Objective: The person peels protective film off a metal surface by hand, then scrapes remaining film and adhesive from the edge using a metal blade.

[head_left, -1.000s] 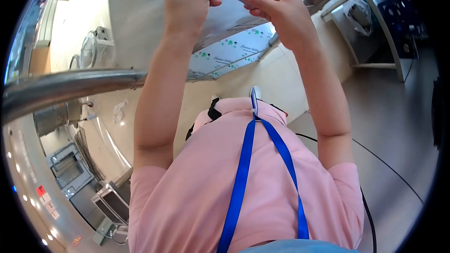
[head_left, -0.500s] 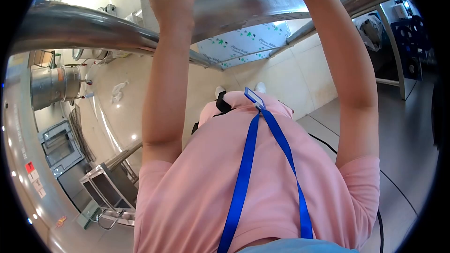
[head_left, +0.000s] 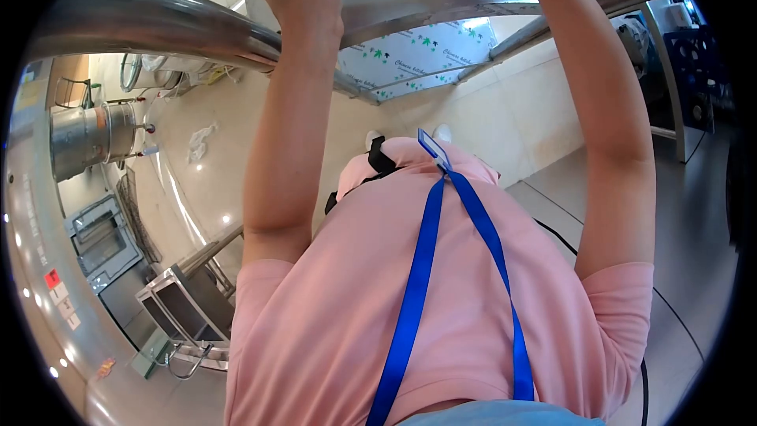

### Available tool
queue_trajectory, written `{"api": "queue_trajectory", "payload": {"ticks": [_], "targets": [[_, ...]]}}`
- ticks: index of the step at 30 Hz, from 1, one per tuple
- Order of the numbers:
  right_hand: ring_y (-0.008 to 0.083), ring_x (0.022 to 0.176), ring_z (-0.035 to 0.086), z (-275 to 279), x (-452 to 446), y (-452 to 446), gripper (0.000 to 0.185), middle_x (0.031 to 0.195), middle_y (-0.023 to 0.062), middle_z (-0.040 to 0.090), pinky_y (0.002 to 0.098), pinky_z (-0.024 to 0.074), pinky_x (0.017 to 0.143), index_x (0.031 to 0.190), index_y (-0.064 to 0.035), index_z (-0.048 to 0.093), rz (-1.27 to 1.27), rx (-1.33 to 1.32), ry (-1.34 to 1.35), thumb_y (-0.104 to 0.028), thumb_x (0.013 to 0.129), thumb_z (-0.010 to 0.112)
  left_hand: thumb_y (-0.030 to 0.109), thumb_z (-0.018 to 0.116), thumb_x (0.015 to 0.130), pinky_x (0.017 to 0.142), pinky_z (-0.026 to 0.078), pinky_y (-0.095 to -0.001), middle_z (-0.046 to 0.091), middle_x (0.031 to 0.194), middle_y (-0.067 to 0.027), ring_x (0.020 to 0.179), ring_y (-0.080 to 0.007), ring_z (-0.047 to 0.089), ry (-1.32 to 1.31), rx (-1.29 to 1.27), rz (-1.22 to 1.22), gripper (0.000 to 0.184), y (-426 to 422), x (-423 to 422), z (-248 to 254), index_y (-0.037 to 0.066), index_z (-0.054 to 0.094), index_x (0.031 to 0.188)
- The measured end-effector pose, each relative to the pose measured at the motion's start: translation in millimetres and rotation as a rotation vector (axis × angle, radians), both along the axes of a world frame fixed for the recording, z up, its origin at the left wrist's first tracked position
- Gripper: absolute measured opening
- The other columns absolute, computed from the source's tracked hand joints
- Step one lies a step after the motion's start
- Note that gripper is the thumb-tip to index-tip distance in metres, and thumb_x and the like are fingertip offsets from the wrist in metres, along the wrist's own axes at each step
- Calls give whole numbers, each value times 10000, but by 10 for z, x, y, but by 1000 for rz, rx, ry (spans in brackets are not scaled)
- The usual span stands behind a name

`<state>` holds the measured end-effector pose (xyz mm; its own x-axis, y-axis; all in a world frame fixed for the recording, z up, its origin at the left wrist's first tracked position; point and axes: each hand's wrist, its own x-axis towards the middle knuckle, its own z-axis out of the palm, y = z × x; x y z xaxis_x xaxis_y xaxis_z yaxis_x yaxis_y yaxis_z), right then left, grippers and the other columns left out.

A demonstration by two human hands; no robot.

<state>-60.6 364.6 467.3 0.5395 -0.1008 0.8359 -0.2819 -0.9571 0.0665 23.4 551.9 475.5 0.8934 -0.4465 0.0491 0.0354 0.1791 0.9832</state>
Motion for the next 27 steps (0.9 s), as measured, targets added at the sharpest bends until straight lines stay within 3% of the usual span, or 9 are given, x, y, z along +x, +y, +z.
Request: {"api": "queue_trajectory", "payload": {"ticks": [2,4,6,8,10,11,14,18,27], "targets": [[328,696,550,81,-105,187,201,807,186,569,350,446,611,842,12,569,2,-65,-113,-156,734,590,74,492,807,478,457,-213,512,651,-47,526,-103,507,24,5,0,90,34,-33,-19,-8,454,817],[308,691,557,411,-375,711,199,800,180,564,328,450,606,839,13,565,127,319,-15,-152,732,594,76,520,796,507,478,-221,536,657,-74,552,-130,544,49,11,12,147,145,-176,19,-36,445,855],[295,679,558,320,-595,1092,144,753,162,564,312,448,589,814,11,567,152,557,0,-112,740,574,80,518,801,498,474,-216,539,659,-81,546,-127,543,17,45,-28,150,271,-281,28,-39,441,850],[112,647,543,91,-757,1396,353,718,69,569,230,421,553,869,41,536,75,934,23,-292,764,591,84,515,805,487,470,-210,541,661,-84,539,-122,541,-32,92,-66,152,381,-332,11,-42,442,849],[76,646,489,-108,-806,1612,276,750,26,547,203,389,573,855,-11,542,193,1548,-37,-284,828,510,89,513,808,475,463,-201,542,661,-83,531,-113,536,-93,161,-106,155,479,-343,-33,-45,450,852],[110,598,515,-193,-777,1644,370,667,47,543,228,405,538,836,28,540,267,1801,-69,-338,786,557,91,512,809,471,460,-196,542,662,-80,529,-106,533,-122,196,-126,160,498,-339,-54,-49,456,861],[94,587,496,-312,-673,1729,328,663,30,535,209,397,545,824,8,553,490,2399,-119,-319,791,556,94,500,813,458,456,-197,549,659,-79,519,-98,533,-226,313,-181,172,559,-334,-74,-62,468,880],[67,571,460,-491,-565,1769,249,678,24,533,191,379,536,799,-13,563,655,2439,-180,-261,807,543,91,480,816,444,458,-213,567,657,-86,506,-104,551,-354,423,-198,173,504,-274,-90,-71,477,876],[64,561,447,-641,-455,1836,227,656,13,526,194,371,536,775,-15,568,706,2397,-360,-236,813,534,88,551,785,497,459,-181,554,705,-67,565,-81,536,-405,471,-302,219,448,-221,-66,-53,475,934]]}}
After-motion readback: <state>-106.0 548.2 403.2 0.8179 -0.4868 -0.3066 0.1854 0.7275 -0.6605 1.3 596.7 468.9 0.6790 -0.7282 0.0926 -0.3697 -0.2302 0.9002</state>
